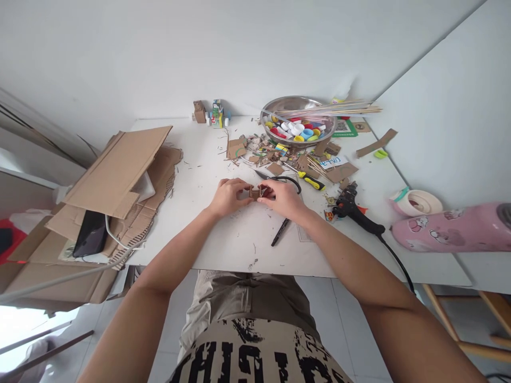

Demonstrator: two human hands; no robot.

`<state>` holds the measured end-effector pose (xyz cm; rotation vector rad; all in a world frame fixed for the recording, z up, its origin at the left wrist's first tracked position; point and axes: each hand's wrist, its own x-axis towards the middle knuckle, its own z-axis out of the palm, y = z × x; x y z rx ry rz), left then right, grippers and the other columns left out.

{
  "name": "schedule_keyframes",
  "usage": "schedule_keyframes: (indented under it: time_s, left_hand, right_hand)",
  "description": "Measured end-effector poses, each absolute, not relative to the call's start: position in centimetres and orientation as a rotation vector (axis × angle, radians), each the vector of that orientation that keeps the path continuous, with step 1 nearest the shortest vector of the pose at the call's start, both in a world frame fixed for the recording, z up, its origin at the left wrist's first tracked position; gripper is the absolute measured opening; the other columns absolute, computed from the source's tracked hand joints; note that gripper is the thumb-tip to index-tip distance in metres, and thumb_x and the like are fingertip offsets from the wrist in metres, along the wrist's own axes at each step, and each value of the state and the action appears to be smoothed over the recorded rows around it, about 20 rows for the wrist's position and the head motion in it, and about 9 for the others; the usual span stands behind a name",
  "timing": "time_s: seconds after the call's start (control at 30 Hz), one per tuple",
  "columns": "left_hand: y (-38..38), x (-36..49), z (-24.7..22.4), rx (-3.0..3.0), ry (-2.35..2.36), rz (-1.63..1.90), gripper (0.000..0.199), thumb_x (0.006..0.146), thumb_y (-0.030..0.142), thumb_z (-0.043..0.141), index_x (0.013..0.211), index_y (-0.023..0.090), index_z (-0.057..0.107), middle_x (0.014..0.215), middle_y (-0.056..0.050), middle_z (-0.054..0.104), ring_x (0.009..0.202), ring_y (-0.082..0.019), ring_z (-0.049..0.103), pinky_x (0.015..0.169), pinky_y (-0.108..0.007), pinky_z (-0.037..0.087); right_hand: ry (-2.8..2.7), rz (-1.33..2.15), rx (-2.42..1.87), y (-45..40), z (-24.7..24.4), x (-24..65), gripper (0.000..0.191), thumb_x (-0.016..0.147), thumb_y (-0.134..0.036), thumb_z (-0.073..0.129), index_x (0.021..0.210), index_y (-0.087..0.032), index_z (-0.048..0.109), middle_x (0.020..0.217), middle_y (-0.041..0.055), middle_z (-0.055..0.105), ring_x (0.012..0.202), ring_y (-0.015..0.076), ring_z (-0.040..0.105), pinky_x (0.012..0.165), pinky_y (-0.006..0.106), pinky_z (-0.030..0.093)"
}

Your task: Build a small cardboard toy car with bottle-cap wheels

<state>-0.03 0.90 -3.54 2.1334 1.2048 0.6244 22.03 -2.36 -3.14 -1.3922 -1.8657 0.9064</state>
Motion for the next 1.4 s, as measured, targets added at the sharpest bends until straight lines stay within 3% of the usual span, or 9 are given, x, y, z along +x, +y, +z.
schedule_keyframes:
  time_s: [0.17, 0.33, 0.53, 0.7, 0.83, 0.93, 1.13, 1.23, 1.4]
  left_hand:
    - [1.5, -0.3, -4.3, 1.718, 1.04, 0.951, 0.055, 0.089, 0.052, 0.079, 0.134, 0.02, 0.079, 0.129, -0.011, 0.083, 0.111, -0.026, 0.079, 0.107, -0.042, 0.059]
    - [1.3, 0.4, -5.2, 1.419, 0.832, 1.024, 0.07, 0.079, 0.075, 0.084, 0.12, 0.019, 0.082, 0.121, -0.011, 0.086, 0.12, -0.033, 0.079, 0.104, -0.043, 0.062]
    - [0.9, 0.8, -5.5, 1.181, 0.94, 1.062, 0.034, 0.08, 0.051, 0.084, 0.095, 0.02, 0.083, 0.093, -0.005, 0.085, 0.097, -0.027, 0.082, 0.089, -0.041, 0.067]
    - [0.1, 0.8, -4.2, 1.245, 0.973, 0.938, 0.014, 0.078, 0.029, 0.073, 0.082, 0.018, 0.081, 0.088, -0.004, 0.083, 0.081, -0.02, 0.075, 0.075, -0.033, 0.063]
    - [-0.4, 1.0, -3.5, 1.314, 0.909, 0.861, 0.012, 0.077, 0.027, 0.07, 0.075, 0.018, 0.078, 0.086, -0.003, 0.083, 0.079, -0.018, 0.071, 0.073, -0.031, 0.061]
    - [-0.5, 1.0, -3.7, 1.28, 0.935, 0.875, 0.023, 0.083, 0.04, 0.075, 0.09, 0.019, 0.082, 0.095, -0.006, 0.085, 0.087, -0.021, 0.075, 0.075, -0.033, 0.062]
    - [-0.9, 0.9, -3.6, 1.334, 0.768, 0.852, 0.079, 0.085, 0.091, 0.067, 0.12, 0.021, 0.082, 0.125, -0.015, 0.084, 0.119, -0.031, 0.078, 0.096, -0.041, 0.065]
    - [-1.1, 0.8, -3.5, 1.384, 0.758, 0.91, 0.084, 0.075, 0.09, 0.081, 0.124, 0.022, 0.081, 0.135, -0.016, 0.081, 0.124, -0.033, 0.077, 0.102, -0.042, 0.064]
    - [-1.2, 0.8, -4.0, 1.359, 0.812, 0.963, 0.073, 0.076, 0.08, 0.088, 0.117, 0.021, 0.081, 0.121, -0.013, 0.085, 0.11, -0.029, 0.08, 0.099, -0.043, 0.064]
  right_hand:
    - [-1.768, 0.919, -1.321, -1.9, -1.8, 21.9, 0.024, 0.084, -0.033, 0.088, 0.096, -0.024, 0.068, 0.09, 0.0035, 0.081, 0.084, 0.0243, 0.082, 0.083, 0.04, 0.069]
    - [-1.802, 0.837, -1.281, -1.2, -0.5, 20.3, 0.023, 0.084, -0.029, 0.087, 0.091, -0.026, 0.065, 0.091, 0.0033, 0.08, 0.082, 0.0235, 0.08, 0.083, 0.04, 0.069]
    - [-1.767, 0.899, -1.256, -1.4, -1.3, 19.6, 0.024, 0.084, -0.035, 0.088, 0.099, -0.026, 0.072, 0.101, 0.0048, 0.081, 0.082, 0.0219, 0.079, 0.082, 0.04, 0.07]
    - [-1.733, 0.921, -1.234, -2.2, -2.2, 20.1, 0.059, 0.079, -0.035, 0.091, 0.135, -0.029, 0.072, 0.131, 0.0097, 0.079, 0.083, 0.0204, 0.076, 0.071, 0.035, 0.067]
    - [-1.804, 0.898, -1.204, -2.6, -2.1, 19.9, 0.041, 0.085, -0.035, 0.085, 0.124, -0.026, 0.078, 0.116, 0.0075, 0.081, 0.081, 0.0203, 0.074, 0.07, 0.033, 0.065]
    - [-1.768, 0.874, -1.225, -2.8, -2.3, 19.6, 0.035, 0.088, -0.036, 0.083, 0.122, -0.027, 0.078, 0.117, 0.0071, 0.081, 0.083, 0.0204, 0.074, 0.073, 0.034, 0.066]
    - [-1.645, 0.822, -1.207, -2.9, -3.1, 20.0, 0.035, 0.091, -0.042, 0.083, 0.12, -0.025, 0.075, 0.129, 0.0107, 0.079, 0.084, 0.0205, 0.075, 0.08, 0.039, 0.068]
    - [-1.597, 0.851, -1.203, -2.8, -3.1, 20.2, 0.036, 0.09, -0.047, 0.086, 0.116, -0.024, 0.076, 0.121, 0.0097, 0.081, 0.085, 0.0218, 0.076, 0.083, 0.041, 0.069]
    - [-1.557, 0.942, -1.148, -3.1, -2.7, 20.3, 0.034, 0.092, -0.049, 0.082, 0.113, -0.022, 0.079, 0.117, 0.0102, 0.082, 0.09, 0.0227, 0.078, 0.085, 0.039, 0.069]
